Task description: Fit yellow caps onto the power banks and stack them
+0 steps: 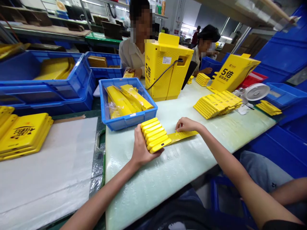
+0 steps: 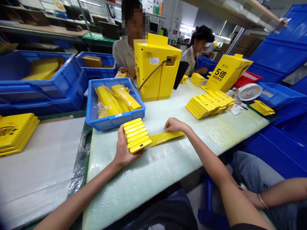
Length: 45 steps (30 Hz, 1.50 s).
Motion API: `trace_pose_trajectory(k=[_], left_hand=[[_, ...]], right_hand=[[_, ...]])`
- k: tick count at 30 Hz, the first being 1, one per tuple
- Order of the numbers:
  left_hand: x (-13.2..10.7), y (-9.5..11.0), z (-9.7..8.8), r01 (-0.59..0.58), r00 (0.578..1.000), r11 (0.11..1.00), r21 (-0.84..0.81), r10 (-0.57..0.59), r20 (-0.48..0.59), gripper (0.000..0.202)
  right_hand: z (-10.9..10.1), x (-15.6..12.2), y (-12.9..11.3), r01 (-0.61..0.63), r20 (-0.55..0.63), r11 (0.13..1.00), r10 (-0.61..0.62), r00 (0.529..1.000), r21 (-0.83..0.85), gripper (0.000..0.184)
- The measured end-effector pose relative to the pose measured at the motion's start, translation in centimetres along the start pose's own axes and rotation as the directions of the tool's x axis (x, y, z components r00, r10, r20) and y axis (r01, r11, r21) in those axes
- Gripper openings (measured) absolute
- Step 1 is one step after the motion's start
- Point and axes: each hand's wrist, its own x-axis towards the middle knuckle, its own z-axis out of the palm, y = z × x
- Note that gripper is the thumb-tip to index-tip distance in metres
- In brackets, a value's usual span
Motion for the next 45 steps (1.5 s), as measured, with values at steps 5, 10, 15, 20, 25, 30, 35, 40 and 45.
trace_pose_trajectory(k=[5, 10, 15, 20, 25, 30, 35, 40, 45], left_hand=[[0.1, 0.2, 0.0, -0.012, 1.000, 1.000, 0.003, 0.012, -0.016, 0.140], [0.2, 0.4, -0.1, -0.024, 1.000, 1.000, 0.018, 0.024, -0.020, 0.136], [0.3, 0.5, -0.2, -0.024, 1.000, 1.000, 0.016, 0.023, 0.001, 0.135], [0.2, 0.3, -0.1, -0.002, 1.000, 1.000, 0.007, 0.002, 0.000, 0.140], [0.2, 0.1, -0.2, 0.017, 1.000, 1.000, -0.005, -0.017, 0.014, 0.142], [0.2, 0.4, -0.1, 0.007, 1.000, 1.000, -0.010, -0.006, 0.020, 0.140], [0.1, 0.7, 0.1, 0.005, 1.000, 1.000, -0.025, -0.004, 0.027, 0.141], [0.0, 0.6, 0.2, 0.003, 1.000, 0.999, -0.033, -0.003, 0.019, 0.143], [0.0, 0.6, 0.1, -0.013, 1.000, 0.999, -0.037, 0.014, 0.023, 0.144]], right_hand=[[0.4, 0.0, -0.7, 0.019, -0.013, 0.999, -0.019, 1.000, 0.036, 0.009], [0.6, -1.2, -2.8, 0.064, -0.028, 0.998, -0.064, 0.998, 0.025, 0.018], [1.1, -3.0, -3.4, 0.005, 0.008, 1.000, -0.005, 1.000, 0.026, 0.026], [1.1, -4.0, -3.4, -0.081, 0.079, 0.993, 0.074, 0.994, 0.082, 0.024], [-1.3, -5.1, -3.3, -0.073, 0.188, 0.933, 0.005, 0.982, 0.352, 0.027], [-2.0, -8.3, -6.2, 0.201, -0.278, 0.717, -0.009, 0.960, 0.668, 0.045], [1.4, -11.9, -12.6, 0.369, -0.566, 0.641, 0.126, 0.815, 0.673, 0.039], [3.9, -12.3, -15.1, 0.380, -0.610, 0.698, 0.102, 0.786, 0.606, 0.022], [4.2, -11.9, -15.2, 0.340, -0.581, 0.743, 0.080, 0.810, 0.577, 0.016]])
